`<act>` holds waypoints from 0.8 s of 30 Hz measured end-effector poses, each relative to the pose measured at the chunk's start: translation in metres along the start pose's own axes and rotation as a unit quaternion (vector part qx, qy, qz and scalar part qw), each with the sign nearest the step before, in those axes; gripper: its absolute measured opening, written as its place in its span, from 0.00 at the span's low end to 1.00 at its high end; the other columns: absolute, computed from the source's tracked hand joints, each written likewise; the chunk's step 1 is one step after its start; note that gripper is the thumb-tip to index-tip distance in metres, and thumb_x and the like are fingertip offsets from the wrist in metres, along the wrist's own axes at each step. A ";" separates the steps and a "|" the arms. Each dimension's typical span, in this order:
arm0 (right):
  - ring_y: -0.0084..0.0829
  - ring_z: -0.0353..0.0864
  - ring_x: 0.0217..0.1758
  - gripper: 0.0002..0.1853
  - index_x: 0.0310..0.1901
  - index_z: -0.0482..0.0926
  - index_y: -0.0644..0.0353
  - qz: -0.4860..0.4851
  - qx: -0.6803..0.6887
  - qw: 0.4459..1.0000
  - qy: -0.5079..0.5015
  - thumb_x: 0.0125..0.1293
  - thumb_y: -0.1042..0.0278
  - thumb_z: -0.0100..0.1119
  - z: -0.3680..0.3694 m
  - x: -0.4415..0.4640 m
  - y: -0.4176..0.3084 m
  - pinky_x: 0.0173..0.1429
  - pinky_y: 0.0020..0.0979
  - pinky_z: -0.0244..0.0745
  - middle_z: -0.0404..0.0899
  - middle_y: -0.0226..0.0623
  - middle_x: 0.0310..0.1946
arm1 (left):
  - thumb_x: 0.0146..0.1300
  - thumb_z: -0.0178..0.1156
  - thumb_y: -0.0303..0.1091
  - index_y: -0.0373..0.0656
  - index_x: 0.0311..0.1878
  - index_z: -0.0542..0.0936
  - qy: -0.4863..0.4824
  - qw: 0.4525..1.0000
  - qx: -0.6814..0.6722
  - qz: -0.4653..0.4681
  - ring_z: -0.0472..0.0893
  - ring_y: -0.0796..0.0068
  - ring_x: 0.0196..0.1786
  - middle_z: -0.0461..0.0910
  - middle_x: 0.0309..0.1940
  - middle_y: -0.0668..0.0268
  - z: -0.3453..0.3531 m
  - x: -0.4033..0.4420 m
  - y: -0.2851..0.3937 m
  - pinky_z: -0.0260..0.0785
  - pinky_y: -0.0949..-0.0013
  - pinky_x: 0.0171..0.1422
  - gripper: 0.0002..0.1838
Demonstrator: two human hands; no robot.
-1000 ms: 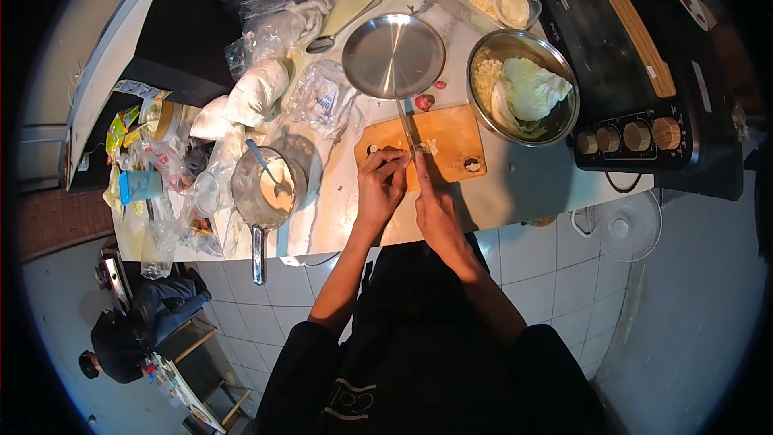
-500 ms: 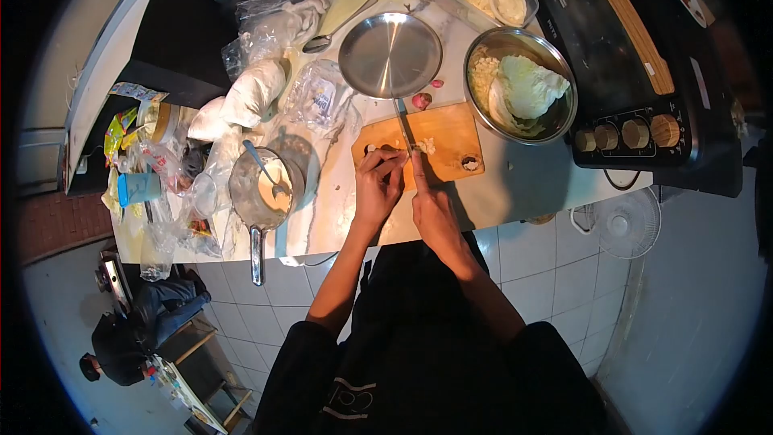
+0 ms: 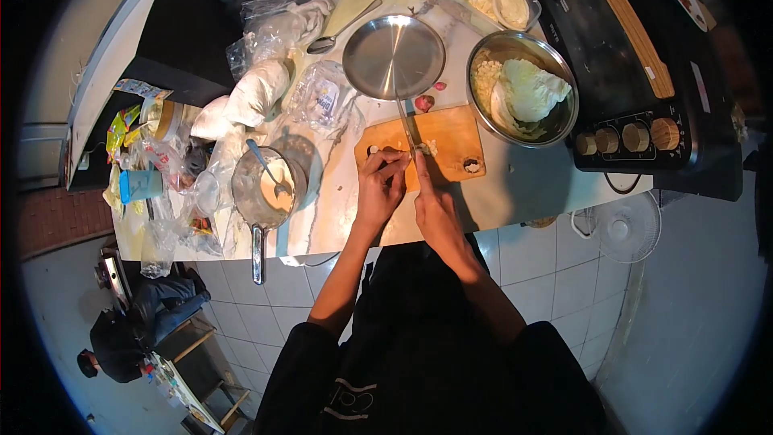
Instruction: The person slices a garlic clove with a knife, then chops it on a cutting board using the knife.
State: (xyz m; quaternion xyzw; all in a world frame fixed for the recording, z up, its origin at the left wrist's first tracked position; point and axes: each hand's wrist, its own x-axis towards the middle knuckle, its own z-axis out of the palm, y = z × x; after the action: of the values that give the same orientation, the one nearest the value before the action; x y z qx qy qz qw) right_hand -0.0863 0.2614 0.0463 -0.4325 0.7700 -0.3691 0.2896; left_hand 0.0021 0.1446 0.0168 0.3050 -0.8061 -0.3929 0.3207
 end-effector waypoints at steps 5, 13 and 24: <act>0.59 0.74 0.23 0.42 0.79 0.45 0.53 0.027 0.014 0.999 -0.020 0.65 0.82 0.48 0.001 0.002 -0.003 0.32 0.50 0.69 0.71 0.60 0.20 | 0.51 0.61 0.15 0.35 0.43 0.86 -0.001 1.000 0.007 0.016 0.80 0.56 0.43 0.82 0.40 0.57 0.000 -0.001 -0.003 0.72 0.60 0.50 0.15; 0.56 0.80 0.25 0.45 0.79 0.44 0.60 0.027 -0.053 0.997 -0.044 0.60 0.85 0.50 0.004 0.002 -0.011 0.32 0.49 0.74 0.77 0.59 0.22 | 0.50 0.60 0.15 0.36 0.44 0.87 -0.015 1.000 -0.001 0.004 0.80 0.56 0.43 0.81 0.39 0.57 -0.002 0.000 -0.003 0.71 0.61 0.50 0.17; 0.56 0.77 0.22 0.44 0.79 0.44 0.53 0.043 -0.012 0.998 -0.040 0.63 0.83 0.49 -0.004 -0.004 -0.006 0.34 0.50 0.72 0.75 0.58 0.21 | 0.52 0.62 0.16 0.35 0.43 0.86 -0.005 0.999 0.024 0.027 0.79 0.58 0.44 0.81 0.39 0.57 -0.002 0.000 0.000 0.71 0.62 0.50 0.14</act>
State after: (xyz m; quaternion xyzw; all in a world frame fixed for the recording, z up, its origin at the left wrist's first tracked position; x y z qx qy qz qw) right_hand -0.0845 0.2642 0.0543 -0.4171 0.7797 -0.3296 0.3308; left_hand 0.0039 0.1440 0.0181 0.2885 -0.8247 -0.3665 0.3199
